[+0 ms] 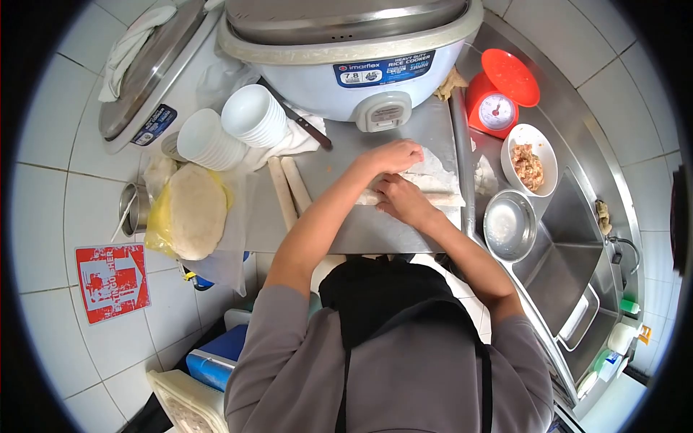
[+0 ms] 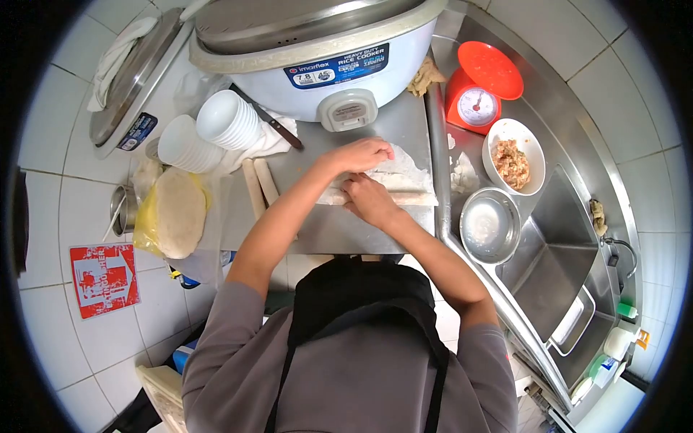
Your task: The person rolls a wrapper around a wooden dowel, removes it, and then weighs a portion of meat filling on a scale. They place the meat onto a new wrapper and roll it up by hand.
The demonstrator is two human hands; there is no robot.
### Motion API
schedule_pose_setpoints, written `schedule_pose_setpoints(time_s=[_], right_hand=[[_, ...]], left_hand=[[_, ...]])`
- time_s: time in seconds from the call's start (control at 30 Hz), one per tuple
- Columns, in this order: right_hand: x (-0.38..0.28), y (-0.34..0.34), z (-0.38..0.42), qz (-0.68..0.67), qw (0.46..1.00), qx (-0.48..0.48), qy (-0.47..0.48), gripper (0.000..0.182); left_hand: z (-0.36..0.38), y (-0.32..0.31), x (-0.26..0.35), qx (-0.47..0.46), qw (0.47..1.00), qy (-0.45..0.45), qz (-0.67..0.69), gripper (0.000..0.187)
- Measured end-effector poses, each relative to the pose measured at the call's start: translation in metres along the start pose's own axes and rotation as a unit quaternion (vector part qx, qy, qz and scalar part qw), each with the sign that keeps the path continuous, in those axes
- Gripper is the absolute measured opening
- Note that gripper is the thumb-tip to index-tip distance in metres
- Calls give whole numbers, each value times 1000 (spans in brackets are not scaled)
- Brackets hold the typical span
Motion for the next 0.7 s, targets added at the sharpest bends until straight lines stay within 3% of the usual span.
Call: schedule_pose_setpoints(time_s=[0.1, 0.2, 0.37, 0.47, 0.53, 0.6, 0.67, 0.7], right_hand=[[-5, -4, -3, -12, 999, 45, 18, 34], [-6, -9, -9, 9, 1000, -2, 0, 33], [-7, -8, -7, -19, 1000, 23, -1, 32], [-12, -8, -2, -2, 999, 51, -2, 33], [-15, 0, -3, 11, 997, 74, 7, 33], [-23, 4, 0, 23, 986, 147, 78, 27], [-24, -4, -1, -4, 983, 165, 79, 22], [-24, -8, -1, -28, 979, 185, 81, 16]], left_hand=[[1, 0, 4, 0, 1000, 7, 4, 32], [1, 2, 5, -1, 1000, 9, 9, 32], [-1, 1, 2, -7, 1000, -13, -1, 29], [4, 2, 3, -16, 999, 34, 11, 28], [8, 5, -4, 26, 993, 11, 112, 25], [19, 5, -11, 70, 986, -15, 148, 23], [42, 6, -8, 112, 976, -37, 184, 22], [61, 11, 8, 218, 957, -66, 179, 20]])
Point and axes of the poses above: each hand's wrist, its own z-axis away from the middle knuckle, its own y-axis out of the back of the hand, x = y × z, the point moved 1 cm from there along -z, towards the middle knuckle, and after that the axes turned 15 degrees about z, right-handed, at the moved point
